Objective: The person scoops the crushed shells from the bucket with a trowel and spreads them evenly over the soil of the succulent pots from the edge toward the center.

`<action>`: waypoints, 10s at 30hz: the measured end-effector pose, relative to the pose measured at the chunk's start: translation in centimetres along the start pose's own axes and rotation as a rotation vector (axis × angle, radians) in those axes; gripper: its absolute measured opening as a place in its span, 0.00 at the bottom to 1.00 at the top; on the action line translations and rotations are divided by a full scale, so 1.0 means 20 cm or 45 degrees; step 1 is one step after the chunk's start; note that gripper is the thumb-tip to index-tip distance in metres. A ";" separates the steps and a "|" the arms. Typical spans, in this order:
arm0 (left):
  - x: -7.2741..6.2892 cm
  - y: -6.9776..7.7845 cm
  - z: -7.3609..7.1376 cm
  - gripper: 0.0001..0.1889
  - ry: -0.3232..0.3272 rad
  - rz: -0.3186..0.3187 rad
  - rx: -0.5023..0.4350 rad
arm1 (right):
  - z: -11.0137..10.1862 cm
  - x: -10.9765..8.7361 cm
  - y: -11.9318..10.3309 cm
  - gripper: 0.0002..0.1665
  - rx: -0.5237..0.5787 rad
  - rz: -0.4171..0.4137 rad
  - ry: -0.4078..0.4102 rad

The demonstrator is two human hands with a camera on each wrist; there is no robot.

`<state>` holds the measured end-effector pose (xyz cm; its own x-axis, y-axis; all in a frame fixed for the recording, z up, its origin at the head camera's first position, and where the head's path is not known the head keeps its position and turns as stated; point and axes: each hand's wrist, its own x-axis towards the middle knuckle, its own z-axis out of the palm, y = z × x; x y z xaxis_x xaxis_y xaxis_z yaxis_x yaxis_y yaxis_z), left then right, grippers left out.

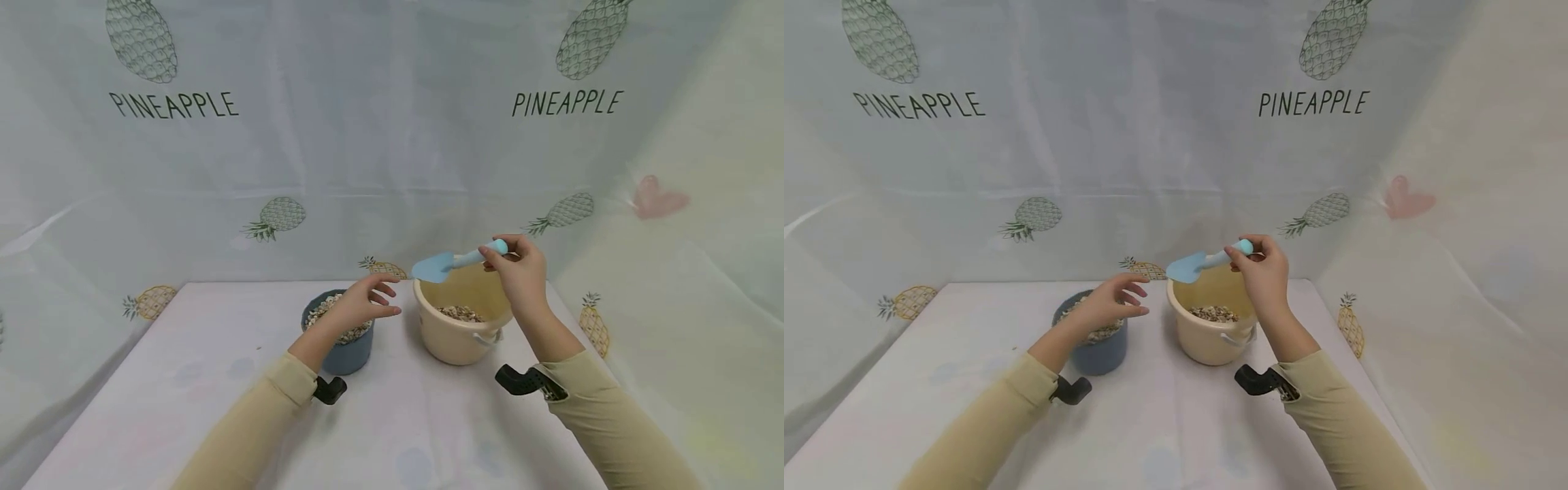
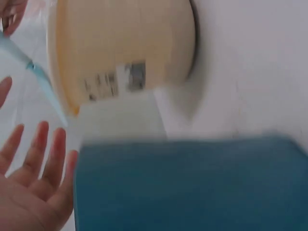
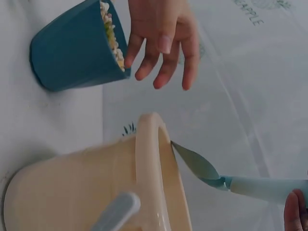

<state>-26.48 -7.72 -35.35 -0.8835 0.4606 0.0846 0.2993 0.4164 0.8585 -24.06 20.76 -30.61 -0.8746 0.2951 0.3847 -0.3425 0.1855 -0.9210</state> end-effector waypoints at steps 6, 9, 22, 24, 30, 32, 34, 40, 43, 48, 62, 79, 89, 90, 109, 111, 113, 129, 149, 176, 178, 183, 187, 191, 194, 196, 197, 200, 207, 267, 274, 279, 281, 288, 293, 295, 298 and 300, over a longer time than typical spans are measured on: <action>0.09 0.00 0.11 0.28 0.062 -0.068 -0.040 | -0.06 0.00 0.01 0.17 -0.024 0.019 0.029; 0.12 0.00 0.14 0.26 0.095 -0.098 -0.036 | -0.08 0.00 0.04 0.18 -0.087 0.015 0.044; 0.21 0.01 0.24 0.22 0.147 -0.227 -0.120 | -0.06 -0.05 0.25 0.19 -0.504 -0.012 -0.300; 0.22 0.01 0.25 0.23 0.122 -0.229 -0.129 | -0.07 -0.05 0.28 0.19 -0.544 -0.037 -0.342; 0.24 0.01 0.26 0.24 0.043 -0.253 -0.128 | -0.09 -0.07 0.31 0.16 -0.658 -0.178 -0.465; 0.24 0.01 0.26 0.24 0.025 -0.261 -0.123 | -0.10 -0.07 0.32 0.14 -0.648 -0.221 -0.515; 0.25 0.01 0.26 0.24 0.005 -0.267 -0.120 | -0.11 -0.07 0.32 0.13 -0.619 -0.253 -0.559; 0.25 0.01 0.26 0.23 -0.011 -0.274 -0.129 | -0.14 -0.06 0.32 0.11 -0.535 -0.255 -0.639; 0.24 0.01 0.26 0.24 -0.012 -0.278 -0.130 | -0.15 -0.05 0.32 0.11 -0.495 -0.209 -0.656; 0.24 0.01 0.26 0.24 -0.008 -0.288 -0.123 | -0.17 -0.04 0.31 0.13 -0.441 -0.112 -0.655; 0.22 0.04 0.27 0.22 0.112 -0.275 -0.131 | -0.24 -0.04 0.29 0.22 -0.218 0.062 -0.484; 0.16 0.08 0.25 0.14 0.150 -0.223 -0.155 | -0.33 -0.01 0.28 0.25 -0.109 0.059 -0.396; 0.12 0.07 0.16 0.16 0.112 -0.204 -0.040 | -0.33 0.03 0.27 0.20 -0.076 0.120 -0.312; 0.11 0.07 0.15 0.16 0.118 -0.198 -0.026 | -0.33 0.04 0.27 0.20 -0.079 0.126 -0.305; -0.06 0.03 -0.16 0.18 0.118 -0.141 -0.029 | -0.28 0.12 0.14 0.15 0.190 0.176 -0.242; -0.07 0.02 -0.20 0.19 0.109 -0.123 -0.036 | -0.27 0.13 0.12 0.15 0.221 0.171 -0.242; -0.08 0.02 -0.24 0.20 0.113 -0.111 -0.046 | -0.26 0.14 0.10 0.14 0.243 0.164 -0.233; -0.19 -0.19 -0.48 0.23 0.177 -0.157 -0.048 | 0.08 0.12 0.04 0.12 0.294 0.179 -0.317; -0.28 -0.49 -0.58 0.40 -0.146 -0.140 0.010 | 0.54 -0.04 0.04 0.16 0.224 0.241 -0.404; -0.18 -0.67 -0.66 0.50 -0.598 -0.076 -0.118 | 0.74 -0.16 0.01 0.15 0.174 0.225 -0.399; -0.19 -0.66 -0.64 0.50 -0.574 -0.070 -0.125 | 0.74 -0.16 0.01 0.14 0.168 0.219 -0.400; -0.20 -0.65 -0.61 0.49 -0.533 -0.032 -0.152 | 0.74 -0.15 0.00 0.15 0.142 0.188 -0.413; -0.20 -0.63 -0.59 0.49 -0.511 -0.036 -0.150 | 0.73 -0.15 -0.02 0.17 0.119 0.157 -0.452; -0.19 -0.62 -0.57 0.52 -0.514 -0.049 -0.146 | 0.73 -0.14 -0.03 0.18 0.104 0.125 -0.482; -0.18 -0.61 -0.56 0.54 -0.511 -0.041 -0.146 | 0.73 -0.14 -0.03 0.18 0.091 0.114 -0.489; -0.18 -0.61 -0.55 0.55 -0.496 -0.039 -0.139 | 0.73 -0.14 -0.03 0.18 0.083 0.112 -0.491; -0.18 -0.61 -0.54 0.55 -0.484 -0.040 -0.133 | 0.73 -0.14 -0.03 0.18 0.076 0.112 -0.491; -0.20 -0.61 -0.53 0.55 -0.457 -0.054 -0.121 | 0.73 -0.14 -0.03 0.20 0.061 0.112 -0.489; -0.23 -0.58 -0.50 0.55 -0.388 -0.102 -0.086 | 0.72 -0.14 -0.04 0.18 0.032 0.083 -0.495; -0.41 -0.50 -0.46 0.40 -0.053 -0.012 0.264 | -0.22 -0.01 0.01 0.15 -0.002 0.037 -0.082; -0.45 -0.48 -0.47 0.34 -0.020 -0.012 0.367 | -0.24 -0.03 0.12 0.21 -0.196 0.087 -0.153; -0.47 -0.48 -0.48 0.32 -0.024 -0.021 0.366 | -0.25 -0.03 0.20 0.25 -0.292 0.096 -0.229; -0.48 -0.48 -0.48 0.31 -0.022 -0.032 0.368 | -0.25 -0.03 0.22 0.24 -0.333 0.096 -0.262; -0.53 -0.49 -0.51 0.33 -0.015 -0.067 0.381 | -0.26 -0.03 0.23 0.27 -0.441 0.124 -0.418; -0.59 -0.49 -0.54 0.31 -0.003 -0.062 0.380 | -0.28 -0.03 0.20 0.27 -0.503 0.124 -0.524; -0.62 -0.49 -0.55 0.31 0.002 -0.052 0.383 | -0.29 -0.03 0.19 0.28 -0.510 0.141 -0.555; -0.65 -0.48 -0.57 0.31 0.012 -0.041 0.395 | -0.30 -0.03 0.18 0.29 -0.521 0.156 -0.590; -0.67 -0.47 -0.57 0.31 0.025 -0.040 0.404 | -0.31 -0.03 0.17 0.30 -0.529 0.163 -0.608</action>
<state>-21.64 -26.83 -38.81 -0.9000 0.4298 0.0729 0.3664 0.6553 0.6605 -22.66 27.14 -33.64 -0.9889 -0.0931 0.1157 -0.1480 0.5524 -0.8204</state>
